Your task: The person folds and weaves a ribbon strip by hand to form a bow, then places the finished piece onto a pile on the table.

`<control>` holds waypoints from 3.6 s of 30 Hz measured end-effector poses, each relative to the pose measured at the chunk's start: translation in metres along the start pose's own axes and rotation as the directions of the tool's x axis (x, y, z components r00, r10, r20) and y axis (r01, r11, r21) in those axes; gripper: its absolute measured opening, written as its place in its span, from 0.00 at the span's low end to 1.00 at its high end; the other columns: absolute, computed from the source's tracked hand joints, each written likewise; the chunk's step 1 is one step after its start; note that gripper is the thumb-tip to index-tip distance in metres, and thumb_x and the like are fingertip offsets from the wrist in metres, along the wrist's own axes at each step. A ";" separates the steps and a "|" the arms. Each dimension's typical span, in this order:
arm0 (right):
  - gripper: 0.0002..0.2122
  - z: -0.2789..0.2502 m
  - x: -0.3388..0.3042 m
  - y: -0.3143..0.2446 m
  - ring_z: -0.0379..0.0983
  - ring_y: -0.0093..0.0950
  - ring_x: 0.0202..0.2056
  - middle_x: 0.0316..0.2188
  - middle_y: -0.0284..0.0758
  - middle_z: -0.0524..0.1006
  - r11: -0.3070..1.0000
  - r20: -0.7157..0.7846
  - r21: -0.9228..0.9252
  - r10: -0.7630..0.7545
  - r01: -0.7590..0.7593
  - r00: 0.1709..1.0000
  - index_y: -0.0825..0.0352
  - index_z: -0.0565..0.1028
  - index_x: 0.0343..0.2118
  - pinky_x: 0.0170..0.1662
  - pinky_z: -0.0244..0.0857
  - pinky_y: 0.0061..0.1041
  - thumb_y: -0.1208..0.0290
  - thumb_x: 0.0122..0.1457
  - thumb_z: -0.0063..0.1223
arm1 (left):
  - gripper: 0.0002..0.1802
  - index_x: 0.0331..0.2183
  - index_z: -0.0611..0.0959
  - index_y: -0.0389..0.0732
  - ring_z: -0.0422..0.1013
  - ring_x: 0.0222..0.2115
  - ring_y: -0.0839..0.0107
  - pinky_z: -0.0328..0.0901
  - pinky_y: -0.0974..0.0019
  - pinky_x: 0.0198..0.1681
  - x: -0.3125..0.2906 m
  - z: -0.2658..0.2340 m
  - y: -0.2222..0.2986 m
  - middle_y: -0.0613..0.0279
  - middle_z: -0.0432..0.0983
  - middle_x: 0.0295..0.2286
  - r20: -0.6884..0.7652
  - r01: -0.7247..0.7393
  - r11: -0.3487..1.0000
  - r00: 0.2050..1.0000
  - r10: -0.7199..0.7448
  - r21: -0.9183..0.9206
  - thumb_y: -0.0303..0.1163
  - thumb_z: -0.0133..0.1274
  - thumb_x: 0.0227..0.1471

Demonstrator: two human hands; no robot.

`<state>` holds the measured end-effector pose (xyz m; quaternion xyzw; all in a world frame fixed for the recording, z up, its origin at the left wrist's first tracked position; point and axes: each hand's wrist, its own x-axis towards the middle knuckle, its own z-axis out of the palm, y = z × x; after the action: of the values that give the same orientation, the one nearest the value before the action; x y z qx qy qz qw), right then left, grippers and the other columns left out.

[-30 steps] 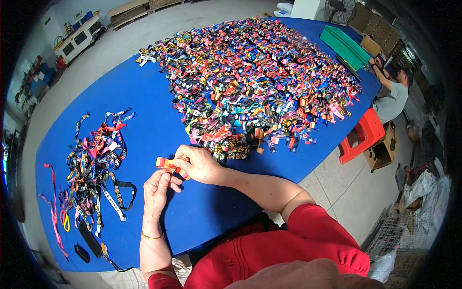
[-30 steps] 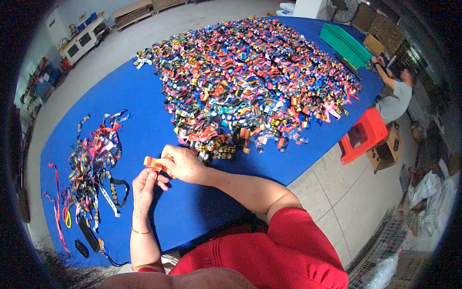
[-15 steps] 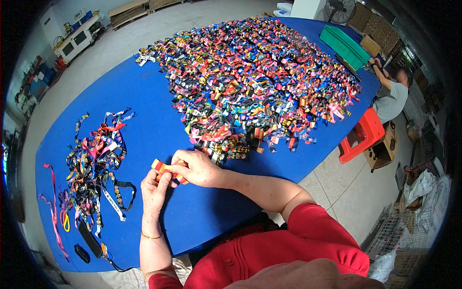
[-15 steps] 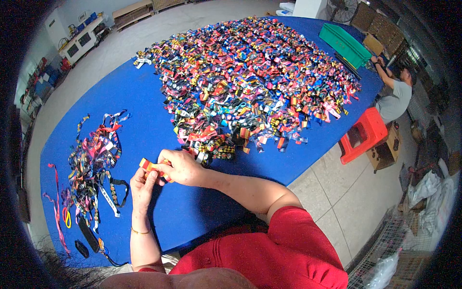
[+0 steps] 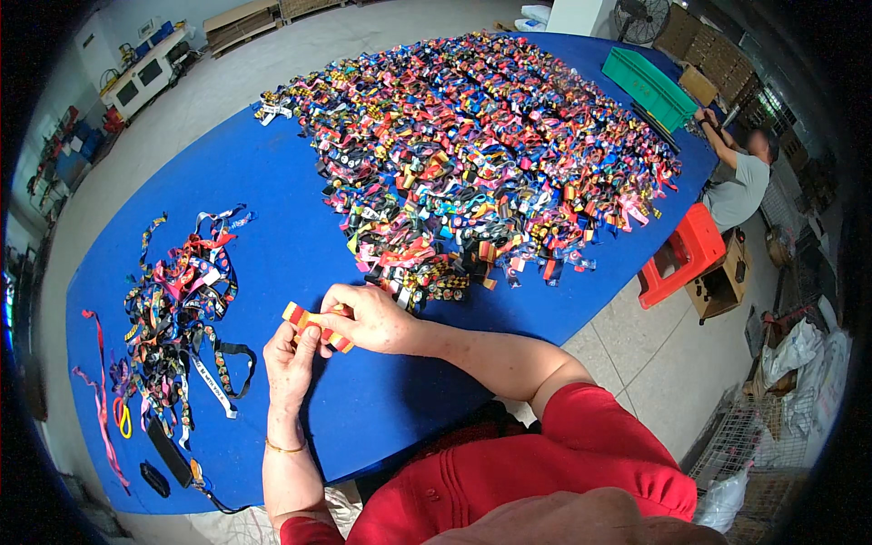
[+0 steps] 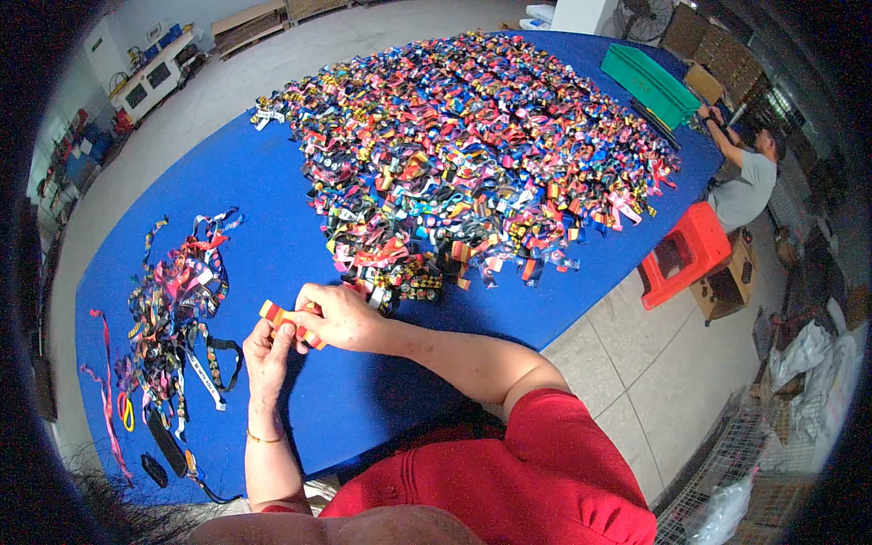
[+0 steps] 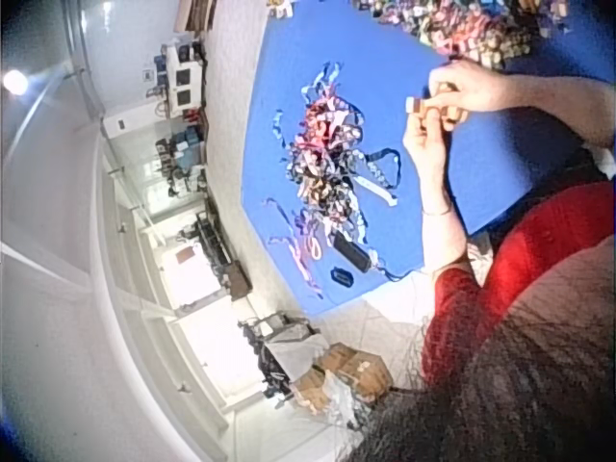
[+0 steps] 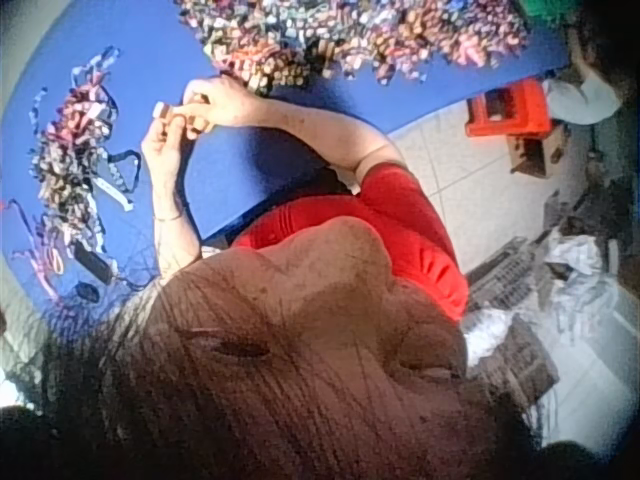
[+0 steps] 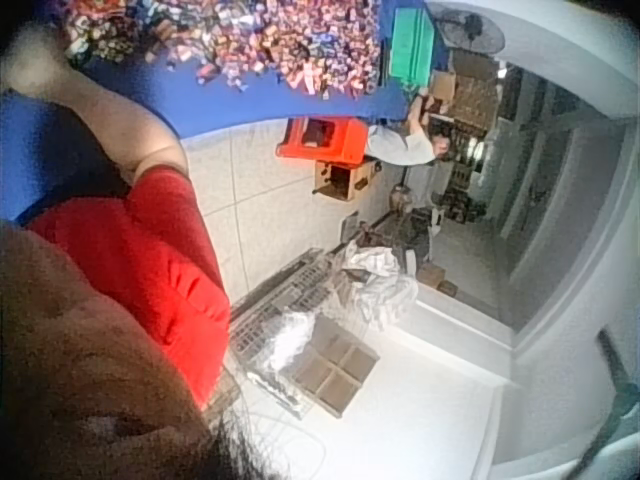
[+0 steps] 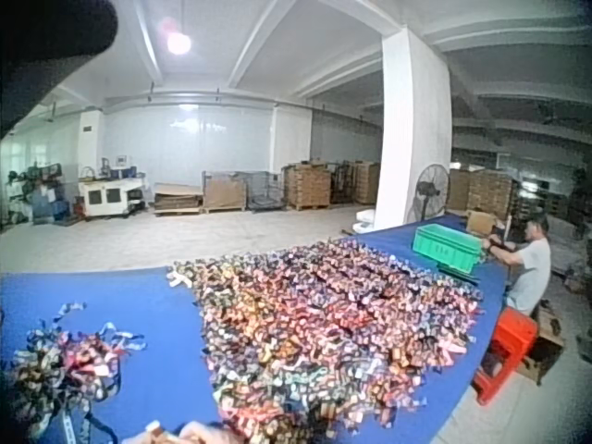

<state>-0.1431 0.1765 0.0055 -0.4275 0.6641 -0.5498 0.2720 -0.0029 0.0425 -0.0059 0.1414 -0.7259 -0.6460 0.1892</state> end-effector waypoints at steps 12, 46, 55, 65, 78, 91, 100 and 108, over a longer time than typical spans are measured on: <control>0.06 0.001 0.002 0.003 0.78 0.24 0.29 0.26 0.37 0.80 0.997 0.007 0.066 -0.027 0.027 1.000 0.70 0.75 0.30 0.33 0.72 0.27 0.72 0.59 0.54 | 0.09 0.35 0.79 0.36 0.71 0.22 0.81 0.65 0.77 0.27 0.002 -0.002 0.000 0.66 0.78 0.25 -0.059 0.036 0.998 0.998 -0.033 0.053 0.33 0.52 0.61; 0.08 -0.016 0.012 -0.017 0.68 0.16 0.24 0.24 0.28 0.75 0.967 -0.043 -0.255 -0.005 -0.006 0.999 0.67 0.78 0.36 0.30 0.65 0.18 0.69 0.57 0.60 | 0.06 0.35 0.76 0.37 0.73 0.28 0.77 0.69 0.72 0.36 0.009 -0.016 -0.004 0.61 0.78 0.28 -0.081 0.029 0.950 0.995 -0.057 -0.310 0.30 0.50 0.61; 0.03 -0.024 0.031 -0.038 0.63 0.21 0.21 0.20 0.29 0.70 0.788 0.216 -0.563 -0.148 0.247 0.965 0.66 0.79 0.29 0.26 0.59 0.22 0.73 0.54 0.61 | 0.03 0.35 0.76 0.38 0.71 0.27 0.83 0.69 0.76 0.31 0.008 -0.013 -0.006 0.69 0.75 0.26 -0.077 -0.017 0.966 0.997 -0.003 -0.256 0.27 0.51 0.60; 0.06 -0.016 0.064 -0.043 0.65 0.17 0.23 0.23 0.27 0.72 0.791 0.306 -0.546 -0.120 0.277 0.945 0.66 0.78 0.34 0.27 0.61 0.21 0.71 0.56 0.60 | 0.06 0.36 0.76 0.37 0.74 0.26 0.78 0.69 0.74 0.32 0.013 -0.028 -0.004 0.62 0.78 0.26 -0.233 -0.068 0.934 0.972 -0.017 -0.350 0.30 0.50 0.62; 0.05 -0.006 0.098 -0.045 0.67 0.24 0.27 0.24 0.32 0.70 0.764 0.229 -0.587 -0.162 0.269 0.960 0.66 0.79 0.31 0.31 0.63 0.24 0.71 0.54 0.60 | 0.07 0.38 0.76 0.37 0.72 0.24 0.80 0.68 0.75 0.29 0.020 -0.036 -0.021 0.66 0.76 0.26 -0.363 -0.032 0.960 0.929 -0.073 -0.277 0.30 0.50 0.61; 0.07 -0.016 0.163 -0.003 0.73 0.40 0.33 0.28 0.40 0.74 0.648 0.200 -0.711 -0.187 0.274 0.962 0.64 0.79 0.31 0.38 0.66 0.38 0.66 0.55 0.57 | 0.11 0.43 0.75 0.35 0.74 0.25 0.78 0.69 0.75 0.27 0.024 -0.036 -0.033 0.64 0.74 0.31 -0.419 0.146 0.985 0.892 -0.169 -0.086 0.30 0.51 0.60; 0.08 -0.018 0.170 -0.013 0.73 0.41 0.35 0.30 0.41 0.74 0.580 0.092 -0.801 -0.131 0.152 0.987 0.63 0.78 0.31 0.40 0.67 0.39 0.64 0.56 0.56 | 0.11 0.42 0.74 0.33 0.75 0.25 0.78 0.69 0.74 0.27 0.024 -0.038 -0.041 0.64 0.74 0.27 -0.410 0.118 0.993 0.906 -0.109 -0.003 0.29 0.50 0.61; 0.07 -0.045 0.144 -0.043 0.74 0.41 0.35 0.31 0.40 0.74 0.539 0.071 -0.823 -0.214 0.178 0.974 0.63 0.77 0.31 0.39 0.67 0.39 0.65 0.56 0.57 | 0.10 0.40 0.75 0.30 0.75 0.23 0.76 0.69 0.73 0.26 0.028 -0.039 -0.048 0.63 0.75 0.24 -0.404 0.037 0.999 0.915 -0.022 0.031 0.27 0.48 0.60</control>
<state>-0.2389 0.0729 0.0734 -0.5656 0.7966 -0.2106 -0.0355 -0.0119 -0.0103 -0.0475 0.2859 -0.6811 -0.5921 0.3223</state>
